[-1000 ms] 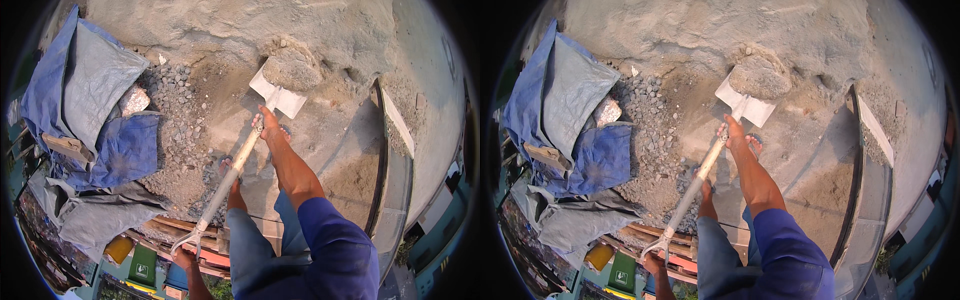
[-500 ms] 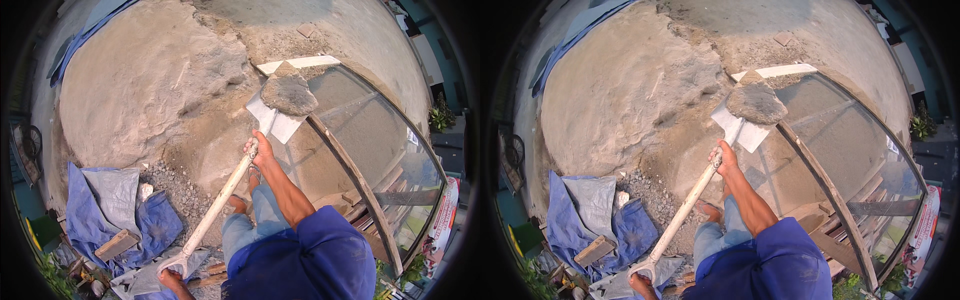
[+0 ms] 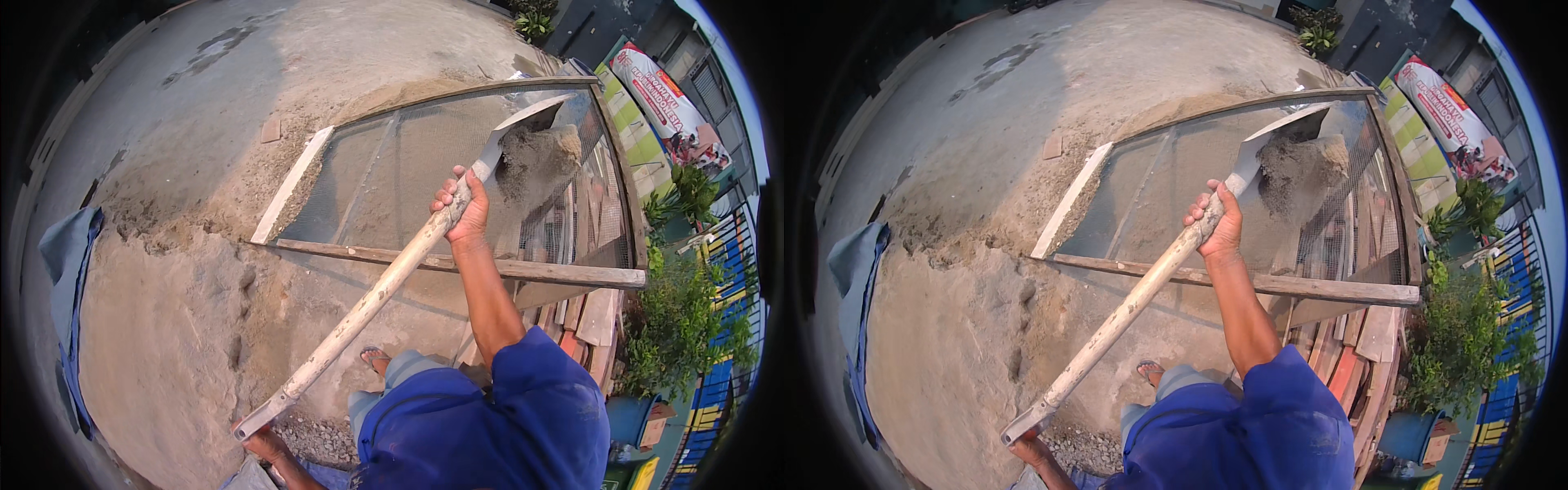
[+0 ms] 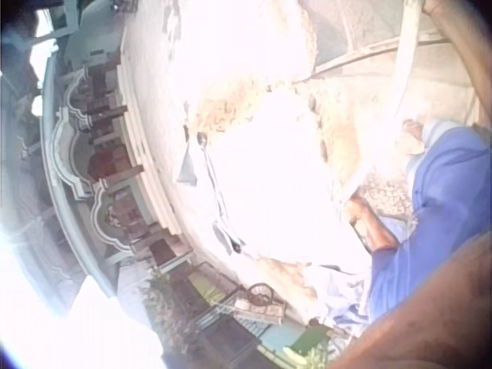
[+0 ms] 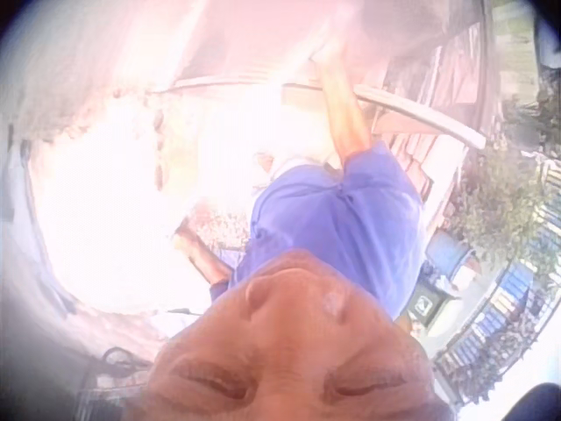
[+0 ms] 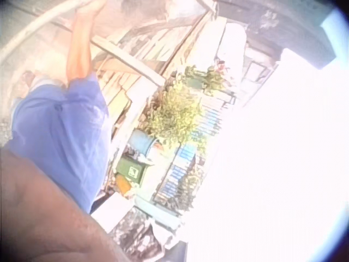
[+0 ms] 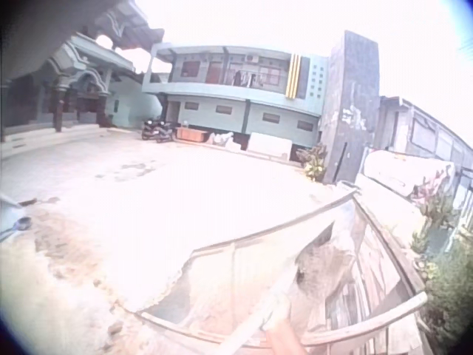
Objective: The person shovels sand from a pile onto a mesh screen and shakes the screen to separate fine sand from larger debris. The person repeatedly scoops and shakes the screen to process the sand.
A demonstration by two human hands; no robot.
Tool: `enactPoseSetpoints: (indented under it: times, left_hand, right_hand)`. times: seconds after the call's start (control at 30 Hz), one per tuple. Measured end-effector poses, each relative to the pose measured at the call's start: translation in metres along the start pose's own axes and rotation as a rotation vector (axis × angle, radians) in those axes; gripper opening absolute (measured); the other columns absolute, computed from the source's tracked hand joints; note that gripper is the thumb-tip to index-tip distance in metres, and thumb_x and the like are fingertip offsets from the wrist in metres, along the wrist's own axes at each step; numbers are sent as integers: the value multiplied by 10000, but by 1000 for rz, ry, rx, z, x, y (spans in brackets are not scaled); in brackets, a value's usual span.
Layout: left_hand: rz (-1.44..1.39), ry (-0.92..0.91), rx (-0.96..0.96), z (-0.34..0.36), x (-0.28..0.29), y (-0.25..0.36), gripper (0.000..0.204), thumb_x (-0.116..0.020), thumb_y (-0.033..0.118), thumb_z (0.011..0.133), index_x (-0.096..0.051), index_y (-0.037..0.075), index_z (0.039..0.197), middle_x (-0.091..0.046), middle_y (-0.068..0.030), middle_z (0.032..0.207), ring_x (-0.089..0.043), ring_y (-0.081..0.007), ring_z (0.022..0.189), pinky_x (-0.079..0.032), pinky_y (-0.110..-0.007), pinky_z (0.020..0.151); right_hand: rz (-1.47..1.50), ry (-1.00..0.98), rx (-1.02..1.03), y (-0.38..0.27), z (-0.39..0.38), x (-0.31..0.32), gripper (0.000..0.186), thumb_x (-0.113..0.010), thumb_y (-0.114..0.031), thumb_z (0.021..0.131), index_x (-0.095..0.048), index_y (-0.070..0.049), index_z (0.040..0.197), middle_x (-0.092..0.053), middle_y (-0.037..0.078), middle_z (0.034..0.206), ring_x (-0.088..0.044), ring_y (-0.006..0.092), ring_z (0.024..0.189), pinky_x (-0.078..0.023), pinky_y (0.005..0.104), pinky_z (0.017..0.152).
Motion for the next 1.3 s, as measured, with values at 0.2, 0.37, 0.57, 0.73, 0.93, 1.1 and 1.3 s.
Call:
enactPoseSetpoints:
  times: [0.2, 0.37, 0.57, 0.73, 0.93, 1.1, 1.3]
  left_hand:
    - [6, -218, -85, 27, -77, 18, 203, -584, 223, 904, -546, 28, 946, -593, -67, 884, -607, -176, 758, -517, -301, 686]
    - [-59, -5, 180, 47, 8, -7, 112, -573, 163, 846, -577, 52, 862, -623, -47, 744, -617, -159, 624, -501, -290, 539]
    - [-172, 286, 471, 14, 155, -11, 38, -547, 22, 808, -561, 45, 781, -526, -50, 576, -503, -160, 447, -407, -279, 397]
    - [5, 690, 760, -76, 281, 12, 29, -569, 46, 806, -549, 51, 785, -504, -53, 552, -496, -173, 413, -406, -303, 362]
    - [143, 1092, 1060, -180, 309, 57, 58, -600, 110, 822, -552, 78, 817, -436, -47, 473, -445, -187, 342, -370, -325, 311]
    - [206, 1318, 1428, -253, 265, 77, 90, -588, 187, 863, -573, 99, 851, -463, -57, 497, -456, -186, 348, -395, -339, 324]
    - [107, 1468, 1522, -168, 149, 22, 120, -585, 208, 879, -567, 100, 831, -491, -66, 521, -475, -184, 361, -411, -344, 343]
  right_hand:
    - [25, -333, 143, -49, 31, -106, 266, -607, -324, 900, -553, -108, 1046, -520, 46, 681, -532, 163, 556, -490, 356, 509]
    - [26, -345, -57, 46, 21, -143, 230, -635, -299, 888, -564, -129, 1025, -524, 39, 687, -545, 165, 596, -495, 353, 533]
    - [-195, -41, -457, 263, -19, -81, 176, -663, -275, 870, -577, -149, 957, -537, 15, 689, -542, 152, 601, -487, 343, 563]
    - [-445, 243, -893, 452, -95, -21, 219, -719, -263, 820, -536, -161, 886, -549, 25, 658, -540, 183, 570, -471, 376, 552]
    - [-644, 242, -1299, 613, -192, 64, 234, -722, -195, 805, -522, -129, 908, -543, 37, 658, -552, 205, 578, -481, 389, 537]
    - [-776, 323, -1602, 686, -269, 87, 173, -694, -129, 813, -540, -108, 888, -534, 55, 659, -556, 202, 567, -477, 381, 495]
    - [-1029, 299, -1817, 793, -209, 134, 235, -649, -57, 815, -495, -86, 990, -511, 61, 650, -545, 204, 511, -465, 371, 429]
Point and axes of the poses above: each hand's wrist, its own z-axis towards the middle knuckle, its own x-axis out of the back of the hand, y = z × x, the point moved 1 cm from there along z, towards the middle knuckle
